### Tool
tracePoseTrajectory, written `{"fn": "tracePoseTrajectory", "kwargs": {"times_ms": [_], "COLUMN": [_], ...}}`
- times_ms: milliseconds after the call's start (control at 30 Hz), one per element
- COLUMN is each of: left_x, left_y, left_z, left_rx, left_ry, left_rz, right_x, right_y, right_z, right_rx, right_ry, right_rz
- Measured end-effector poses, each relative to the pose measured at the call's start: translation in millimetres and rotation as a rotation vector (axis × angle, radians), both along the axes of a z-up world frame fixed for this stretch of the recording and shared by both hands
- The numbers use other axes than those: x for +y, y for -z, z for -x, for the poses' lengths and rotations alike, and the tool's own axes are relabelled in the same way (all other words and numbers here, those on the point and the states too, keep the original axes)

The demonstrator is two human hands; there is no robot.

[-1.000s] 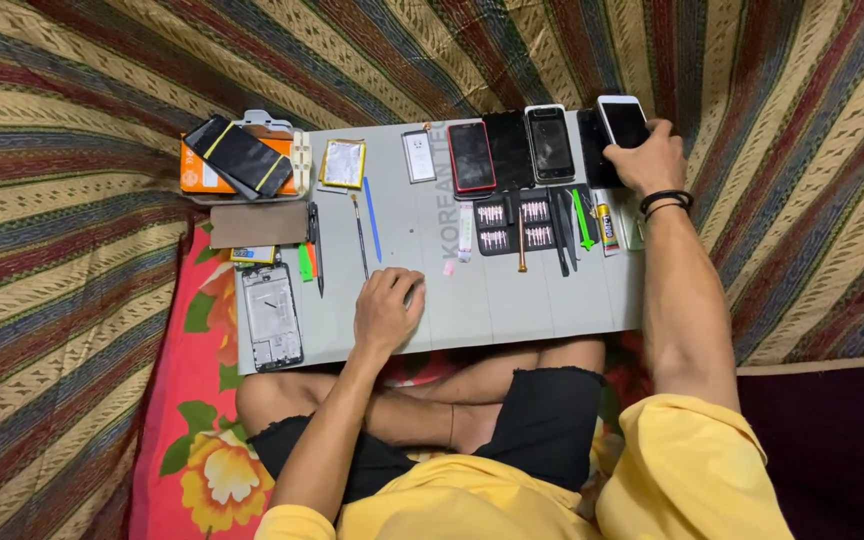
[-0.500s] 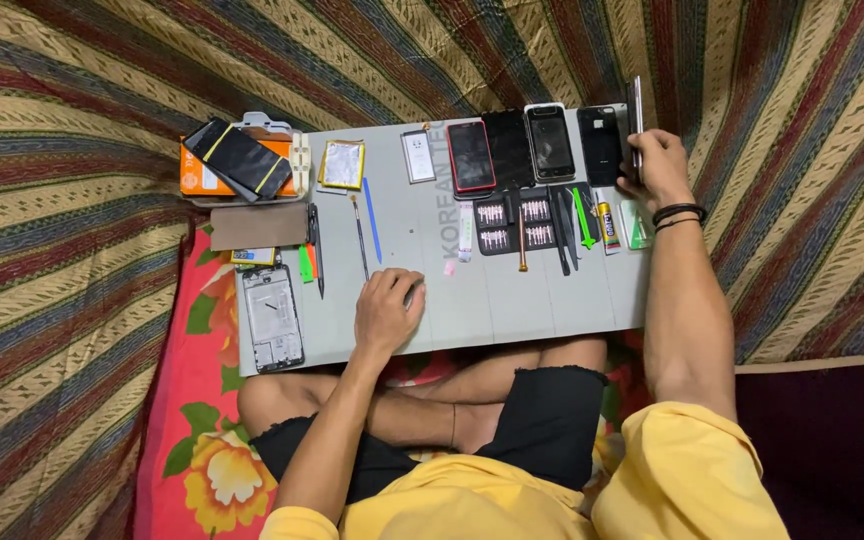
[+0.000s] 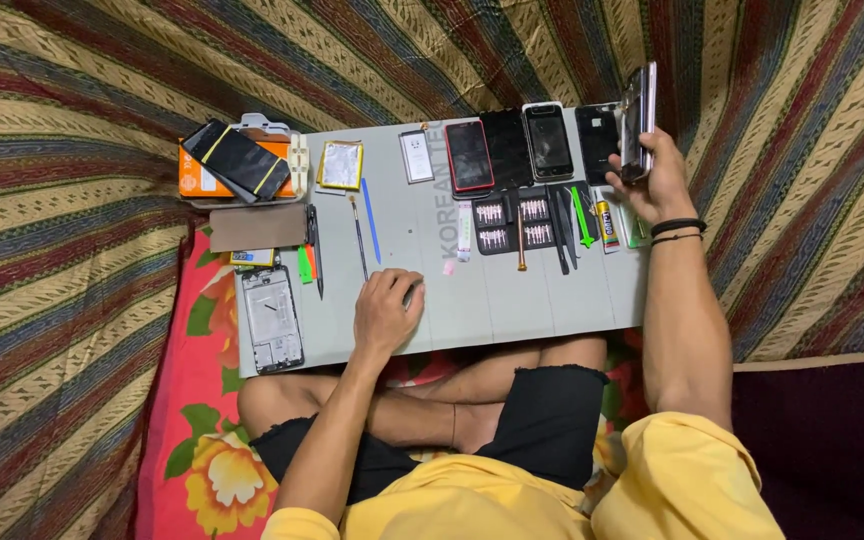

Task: Organizing and inspecting various smartphone components and repair tools on a work surface.

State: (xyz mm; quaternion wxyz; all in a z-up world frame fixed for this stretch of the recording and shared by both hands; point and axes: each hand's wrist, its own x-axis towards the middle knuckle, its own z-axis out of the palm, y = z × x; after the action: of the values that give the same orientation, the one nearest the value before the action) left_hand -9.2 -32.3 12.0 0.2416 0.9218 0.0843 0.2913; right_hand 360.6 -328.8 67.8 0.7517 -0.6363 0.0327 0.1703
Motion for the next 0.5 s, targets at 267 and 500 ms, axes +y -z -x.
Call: {"fn": "tracePoseTrajectory", "kwargs": {"times_ms": [267,500], "left_x": [-1,-2], "left_y": [3,6], "left_z": [0,1], "left_rx": [-0.01,-0.019], "left_ry": [-0.003,-0.016], "left_rz": [-0.009,-0.044], "right_x": [27,54], "right_y": [-47,-49], "right_z": [64,125], "right_rx": [0.082,0.152], "right_ry": [-0.133,-0.258], "right_rz": [-0.524,-0.883]}}
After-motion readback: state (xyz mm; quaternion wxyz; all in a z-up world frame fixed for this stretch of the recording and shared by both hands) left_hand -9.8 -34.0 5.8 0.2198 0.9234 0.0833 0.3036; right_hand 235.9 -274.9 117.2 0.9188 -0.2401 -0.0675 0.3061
